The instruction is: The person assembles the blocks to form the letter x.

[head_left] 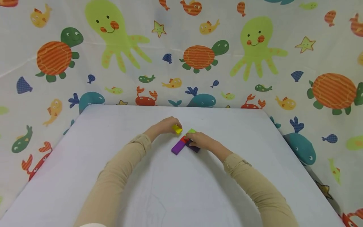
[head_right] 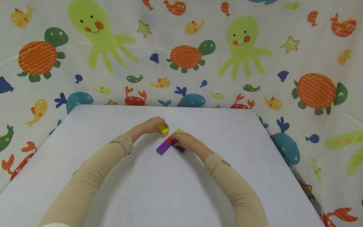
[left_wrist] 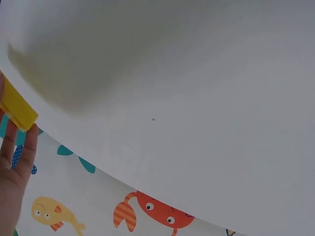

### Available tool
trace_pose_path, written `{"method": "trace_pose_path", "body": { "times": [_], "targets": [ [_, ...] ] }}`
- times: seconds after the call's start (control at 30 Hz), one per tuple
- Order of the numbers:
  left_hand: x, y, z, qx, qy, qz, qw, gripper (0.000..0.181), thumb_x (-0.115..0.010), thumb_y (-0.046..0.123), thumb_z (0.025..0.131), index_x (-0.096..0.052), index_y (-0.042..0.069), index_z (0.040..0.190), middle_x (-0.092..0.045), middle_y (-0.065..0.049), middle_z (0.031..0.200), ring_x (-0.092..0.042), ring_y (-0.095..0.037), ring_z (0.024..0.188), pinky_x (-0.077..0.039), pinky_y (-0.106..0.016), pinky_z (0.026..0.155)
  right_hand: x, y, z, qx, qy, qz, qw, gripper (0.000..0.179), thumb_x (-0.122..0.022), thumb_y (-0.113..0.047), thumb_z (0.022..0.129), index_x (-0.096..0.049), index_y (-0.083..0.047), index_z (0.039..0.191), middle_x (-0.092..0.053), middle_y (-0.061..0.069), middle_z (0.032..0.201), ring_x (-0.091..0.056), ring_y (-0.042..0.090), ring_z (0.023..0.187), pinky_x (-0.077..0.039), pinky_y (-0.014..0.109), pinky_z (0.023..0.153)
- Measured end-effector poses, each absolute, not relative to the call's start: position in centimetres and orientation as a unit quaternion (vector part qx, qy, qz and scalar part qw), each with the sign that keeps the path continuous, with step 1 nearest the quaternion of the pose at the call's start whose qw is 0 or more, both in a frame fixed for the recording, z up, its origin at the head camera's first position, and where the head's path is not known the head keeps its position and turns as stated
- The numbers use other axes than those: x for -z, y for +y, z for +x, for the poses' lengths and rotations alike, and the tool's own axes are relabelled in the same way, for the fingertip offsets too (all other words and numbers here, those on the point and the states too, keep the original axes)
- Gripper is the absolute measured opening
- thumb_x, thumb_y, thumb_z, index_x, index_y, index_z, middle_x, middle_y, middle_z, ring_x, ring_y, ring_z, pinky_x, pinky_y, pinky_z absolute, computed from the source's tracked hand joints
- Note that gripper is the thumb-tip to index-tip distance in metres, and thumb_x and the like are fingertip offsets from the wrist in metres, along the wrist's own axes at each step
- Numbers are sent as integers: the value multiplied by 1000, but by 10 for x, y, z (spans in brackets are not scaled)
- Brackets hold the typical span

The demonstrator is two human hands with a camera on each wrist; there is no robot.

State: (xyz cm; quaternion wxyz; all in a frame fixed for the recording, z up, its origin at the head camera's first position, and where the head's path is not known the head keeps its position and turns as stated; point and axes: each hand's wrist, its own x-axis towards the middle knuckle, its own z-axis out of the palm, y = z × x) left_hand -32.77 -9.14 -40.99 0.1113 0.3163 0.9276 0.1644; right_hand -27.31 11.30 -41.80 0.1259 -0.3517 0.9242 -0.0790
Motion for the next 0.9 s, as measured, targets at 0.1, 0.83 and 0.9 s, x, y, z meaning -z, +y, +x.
{"method": "trace_pose_path", "body": {
  "times": [0.1, 0.83, 0.9],
  "targets": [
    [414, -89, -328, -150, 928, 324, 108, 29, -67, 6, 85, -68, 10, 114, -64, -8, 120, -51, -26, 116, -38, -41, 107, 417, 112, -273, 77, 924, -352, 126, 34, -62, -13, 90, -57, -5, 122, -64, 9, 120, -61, 21, 107, -49, 34, 97],
    [429, -91, -312, -131, 928, 336, 91, 27, -69, 12, 85, -69, 11, 112, -67, -6, 116, -55, -24, 111, -43, -38, 102, 421, 111, -272, 108, 924, -347, 122, 31, -63, -12, 90, -59, -5, 120, -62, 10, 124, -59, 24, 113, -47, 37, 99],
    [429, -90, -312, -134, 927, 338, 89, 28, -69, 11, 84, -70, 11, 112, -67, -6, 115, -55, -24, 111, -43, -39, 102, 421, 112, -272, 103, 925, -347, 116, 32, -63, -12, 89, -59, -5, 120, -63, 9, 121, -60, 23, 110, -48, 36, 98]
  ]
}}
